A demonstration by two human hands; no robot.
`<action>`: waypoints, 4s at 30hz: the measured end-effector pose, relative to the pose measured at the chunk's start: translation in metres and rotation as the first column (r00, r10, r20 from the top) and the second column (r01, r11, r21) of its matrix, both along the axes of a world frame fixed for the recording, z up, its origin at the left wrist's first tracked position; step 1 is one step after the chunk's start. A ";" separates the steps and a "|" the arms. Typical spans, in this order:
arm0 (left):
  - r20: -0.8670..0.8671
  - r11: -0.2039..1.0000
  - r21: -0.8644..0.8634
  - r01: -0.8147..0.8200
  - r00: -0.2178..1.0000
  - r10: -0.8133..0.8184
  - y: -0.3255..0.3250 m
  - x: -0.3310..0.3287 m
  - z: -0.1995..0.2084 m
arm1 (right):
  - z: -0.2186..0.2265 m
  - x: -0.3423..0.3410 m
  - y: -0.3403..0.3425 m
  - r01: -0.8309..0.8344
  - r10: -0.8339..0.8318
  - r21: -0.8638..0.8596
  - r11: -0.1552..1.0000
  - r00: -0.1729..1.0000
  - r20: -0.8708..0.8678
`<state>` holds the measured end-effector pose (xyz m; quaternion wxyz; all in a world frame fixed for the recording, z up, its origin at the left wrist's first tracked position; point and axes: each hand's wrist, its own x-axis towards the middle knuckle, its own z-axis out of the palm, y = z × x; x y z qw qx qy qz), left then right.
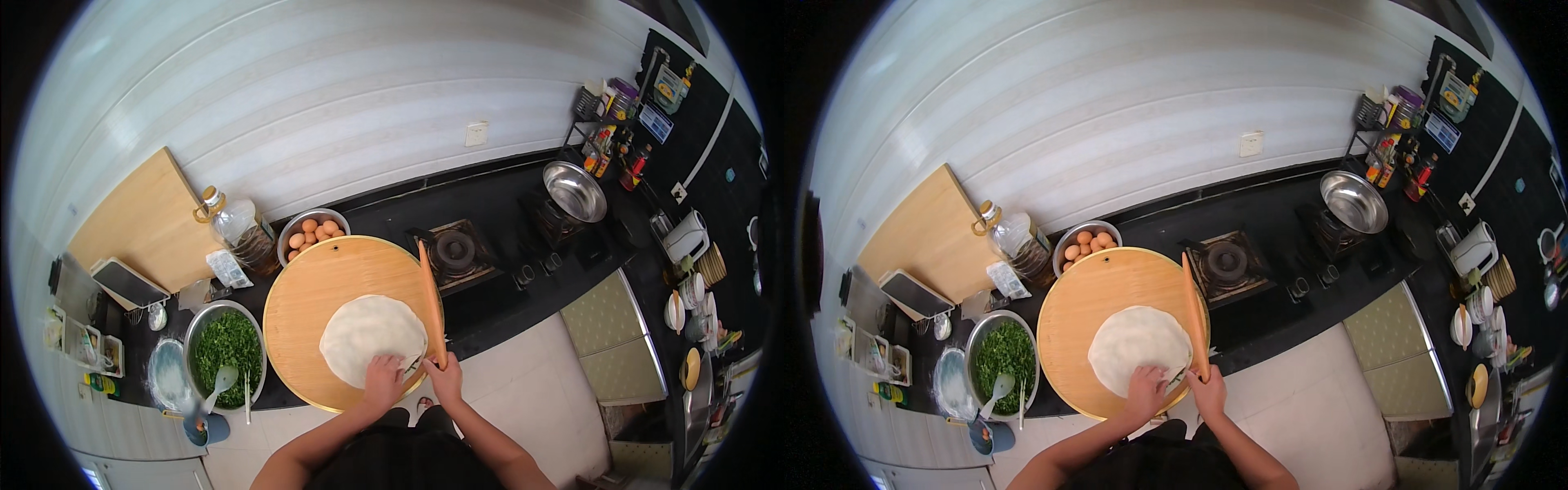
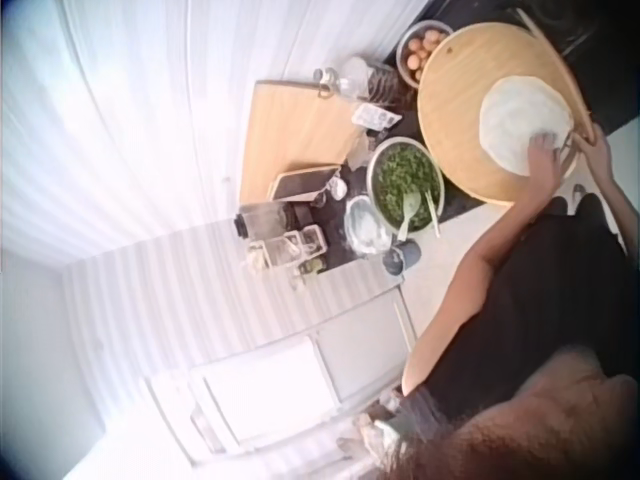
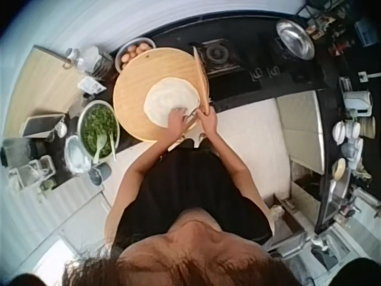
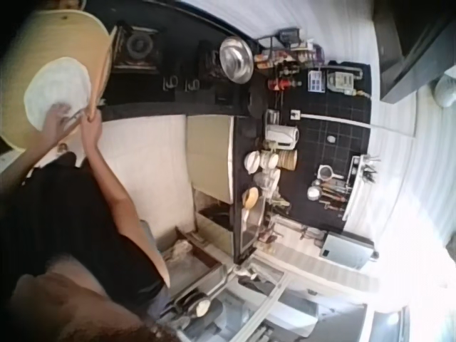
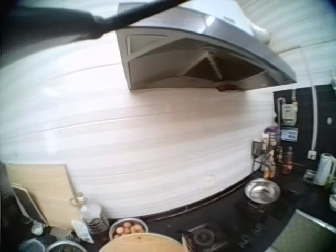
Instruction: The person uses a wooden rolling pin to flatten a piece of dough on a round wooden board. They repeatedly roll the dough, then lift and rotate it to ensure even thickness. The person also uses their hands to smooth and adjust the dough's position on the board.
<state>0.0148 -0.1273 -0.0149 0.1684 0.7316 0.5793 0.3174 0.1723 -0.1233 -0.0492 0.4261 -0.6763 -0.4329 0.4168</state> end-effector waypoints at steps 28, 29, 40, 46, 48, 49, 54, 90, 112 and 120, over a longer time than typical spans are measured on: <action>-0.121 0.964 0.241 0.108 0.989 -0.080 -0.008 0.012 -0.006 | -0.003 0.003 0.014 -0.026 0.024 0.022 0.999 0.996 0.087; -0.126 0.970 0.222 0.094 0.990 -0.067 -0.003 0.013 -0.004 | -0.006 0.005 0.015 -0.019 0.017 0.026 0.999 0.997 0.078; -0.213 0.888 0.023 0.459 0.870 -0.444 0.112 0.005 0.003 | -0.012 0.004 0.018 -0.022 0.021 0.045 0.999 1.000 0.020; -0.371 0.798 -0.165 0.580 0.713 -0.595 0.132 0.008 0.002 | 0.000 0.008 0.014 0.005 -0.004 0.029 1.000 1.000 -0.029; -0.337 0.791 -0.165 0.589 0.720 -0.606 0.133 0.009 0.003 | -0.005 0.009 0.014 0.013 -0.011 0.041 0.999 0.999 -0.047; -0.320 0.789 -0.164 0.591 0.725 -0.610 0.133 0.010 0.002 | -0.009 0.009 0.015 0.011 -0.009 0.040 0.999 0.999 -0.048; -0.289 0.795 -0.161 0.585 0.742 -0.605 0.136 0.009 0.000 | -0.016 0.006 0.019 -0.002 0.012 0.099 0.995 0.995 -0.097; -0.075 0.944 0.007 0.331 0.941 -0.329 0.106 -0.001 0.009 | 0.015 0.025 0.034 -0.067 0.043 0.117 0.991 0.979 0.200; -0.026 0.896 -0.110 -0.431 0.902 0.431 0.044 -0.236 -0.010 | 0.070 -0.098 0.013 -0.572 0.503 0.219 0.791 0.811 0.299; -0.183 0.927 -0.090 -0.364 0.921 0.344 0.096 -0.243 -0.035 | 0.057 -0.080 -0.013 -0.375 0.323 0.143 0.916 0.900 0.292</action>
